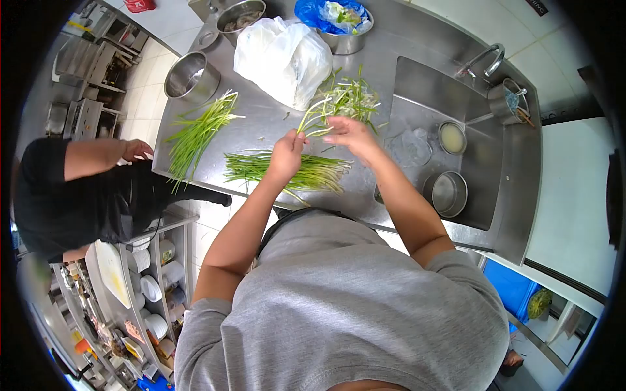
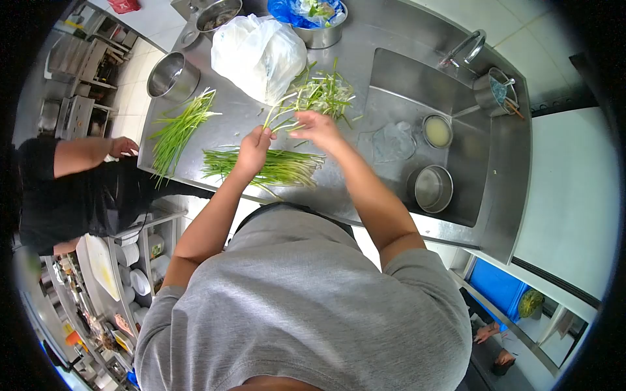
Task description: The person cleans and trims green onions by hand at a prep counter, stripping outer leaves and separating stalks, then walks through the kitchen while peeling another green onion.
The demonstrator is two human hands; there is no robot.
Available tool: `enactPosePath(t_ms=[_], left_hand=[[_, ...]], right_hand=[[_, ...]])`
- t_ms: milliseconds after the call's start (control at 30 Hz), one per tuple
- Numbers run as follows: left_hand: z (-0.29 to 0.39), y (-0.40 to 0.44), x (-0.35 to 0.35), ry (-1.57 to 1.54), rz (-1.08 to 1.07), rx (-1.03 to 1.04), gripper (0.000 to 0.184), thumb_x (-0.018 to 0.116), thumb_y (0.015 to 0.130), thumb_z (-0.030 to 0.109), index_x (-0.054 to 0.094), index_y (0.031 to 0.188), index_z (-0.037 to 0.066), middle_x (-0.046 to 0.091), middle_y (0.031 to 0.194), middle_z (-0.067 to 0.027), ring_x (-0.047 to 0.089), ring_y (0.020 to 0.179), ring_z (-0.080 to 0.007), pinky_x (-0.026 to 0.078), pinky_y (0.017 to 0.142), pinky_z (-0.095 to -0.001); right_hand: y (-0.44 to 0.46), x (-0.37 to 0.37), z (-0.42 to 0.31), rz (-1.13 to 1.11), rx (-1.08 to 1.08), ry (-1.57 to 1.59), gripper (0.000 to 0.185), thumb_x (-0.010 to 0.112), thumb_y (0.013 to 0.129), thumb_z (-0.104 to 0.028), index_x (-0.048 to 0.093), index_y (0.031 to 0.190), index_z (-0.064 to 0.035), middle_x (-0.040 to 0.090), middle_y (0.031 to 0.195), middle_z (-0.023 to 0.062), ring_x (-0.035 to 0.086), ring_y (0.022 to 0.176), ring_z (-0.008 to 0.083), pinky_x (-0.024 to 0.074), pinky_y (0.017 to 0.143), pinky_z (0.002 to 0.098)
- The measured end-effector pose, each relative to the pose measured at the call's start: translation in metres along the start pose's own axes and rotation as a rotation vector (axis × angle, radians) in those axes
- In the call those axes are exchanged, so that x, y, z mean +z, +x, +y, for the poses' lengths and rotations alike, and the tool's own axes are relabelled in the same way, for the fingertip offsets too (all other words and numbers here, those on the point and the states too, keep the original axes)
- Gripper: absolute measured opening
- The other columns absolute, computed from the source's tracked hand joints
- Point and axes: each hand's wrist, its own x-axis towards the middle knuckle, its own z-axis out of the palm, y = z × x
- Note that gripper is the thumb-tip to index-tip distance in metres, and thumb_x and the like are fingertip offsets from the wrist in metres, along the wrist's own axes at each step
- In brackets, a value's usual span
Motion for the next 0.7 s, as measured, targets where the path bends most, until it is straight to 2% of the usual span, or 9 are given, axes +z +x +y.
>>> enactPosePath(t_ms=[67, 167, 267, 367, 533, 567, 600, 633, 700], left_hand=[[0.003, 0.001, 0.004, -0.012, -0.026, 0.019, 0.029, 0.042, 0.095, 0.026, 0.056, 0.083, 0.004, 0.043, 0.058, -0.0031, 0.040, 0.055, -0.0132, 0.037, 0.054, -0.0299], [0.012, -0.002, 0.007, -0.002, -0.090, 0.043, 0.030, 0.042, 0.095, 0.027, 0.056, 0.083, 0.003, 0.044, 0.058, -0.0046, 0.042, 0.055, -0.0152, 0.038, 0.055, -0.0306], [0.021, -0.002, 0.005, 0.036, -0.104, 0.054, 0.030, 0.042, 0.095, 0.026, 0.056, 0.084, 0.003, 0.046, 0.059, -0.0070, 0.044, 0.056, -0.0178, 0.039, 0.056, -0.0316], [0.022, -0.003, 0.001, 0.068, -0.115, 0.053, 0.030, 0.042, 0.095, 0.026, 0.056, 0.084, 0.003, 0.049, 0.061, -0.0096, 0.047, 0.057, -0.0203, 0.040, 0.058, -0.0326], [0.012, -0.003, 0.001, 0.097, -0.114, 0.091, 0.030, 0.042, 0.094, 0.026, 0.056, 0.083, 0.002, 0.052, 0.064, -0.0123, 0.050, 0.060, -0.0230, 0.041, 0.060, -0.0338], [0.008, -0.003, 0.001, 0.087, -0.104, 0.099, 0.031, 0.041, 0.094, 0.027, 0.055, 0.083, 0.002, 0.054, 0.066, -0.0153, 0.052, 0.062, -0.0275, 0.041, 0.061, -0.0363], [0.004, -0.004, 0.001, 0.076, -0.094, 0.106, 0.031, 0.041, 0.094, 0.027, 0.055, 0.083, 0.002, 0.055, 0.068, -0.0184, 0.054, 0.065, -0.0319, 0.042, 0.062, -0.0387], [0.004, -0.004, 0.000, 0.066, -0.084, 0.113, 0.032, 0.040, 0.094, 0.028, 0.055, 0.083, 0.002, 0.057, 0.071, -0.0215, 0.056, 0.067, -0.0364, 0.042, 0.063, -0.0412], [0.008, -0.006, -0.003, 0.078, -0.101, -0.006, 0.032, 0.040, 0.094, 0.028, 0.055, 0.083, 0.002, 0.057, 0.071, -0.0211, 0.057, 0.068, -0.0364, 0.043, 0.063, -0.0416]], right_hand=[[-0.010, 0.012, -0.018, -0.121, 0.184, 0.462, 0.027, 0.064, 0.080, -0.016, 0.062, 0.104, -0.0037, 0.064, 0.096, 0.0034, 0.055, 0.086, 0.0121, 0.0400, 0.083, 0.0267], [-0.002, 0.020, -0.013, -0.228, 0.050, 0.342, 0.022, 0.065, 0.080, -0.017, 0.065, 0.096, -0.0022, 0.065, 0.091, 0.0041, 0.055, 0.084, 0.0113, 0.0403, 0.080, 0.0265], [0.000, 0.024, -0.014, -0.140, 0.047, 0.342, 0.015, 0.065, 0.081, -0.016, 0.066, 0.086, -0.0018, 0.065, 0.083, 0.0037, 0.055, 0.078, 0.0102, 0.0409, 0.075, 0.0261], [0.001, 0.019, -0.020, -0.001, 0.035, 0.469, 0.010, 0.063, 0.082, -0.013, 0.063, 0.086, -0.0035, 0.063, 0.079, 0.0023, 0.055, 0.075, 0.0107, 0.0413, 0.076, 0.0249], [0.016, -0.005, -0.015, 0.243, -0.012, 0.780, 0.008, 0.062, 0.083, -0.012, 0.061, 0.085, -0.0046, 0.061, 0.075, 0.0016, 0.054, 0.068, 0.0105, 0.0431, 0.067, 0.0242], [0.019, -0.012, -0.015, 0.315, -0.013, 0.854, 0.007, 0.061, 0.083, -0.012, 0.061, 0.086, -0.0044, 0.060, 0.075, 0.0013, 0.054, 0.067, 0.0109, 0.0435, 0.065, 0.0246], [0.025, -0.022, -0.005, 0.364, -0.031, 0.818, 0.012, 0.061, 0.084, -0.012, 0.060, 0.092, -0.0036, 0.060, 0.078, 0.0019, 0.056, 0.067, 0.0129, 0.0460, 0.063, 0.0266], [0.029, -0.030, 0.005, 0.345, -0.023, 0.472, 0.013, 0.061, 0.084, -0.012, 0.060, 0.093, -0.0032, 0.060, 0.079, 0.0021, 0.057, 0.067, 0.0131, 0.0464, 0.063, 0.0269], [0.031, -0.041, 0.016, 0.290, -0.007, -0.216, 0.016, 0.061, 0.083, -0.011, 0.059, 0.097, -0.0025, 0.060, 0.080, 0.0026, 0.057, 0.067, 0.0133, 0.0473, 0.062, 0.0274]])
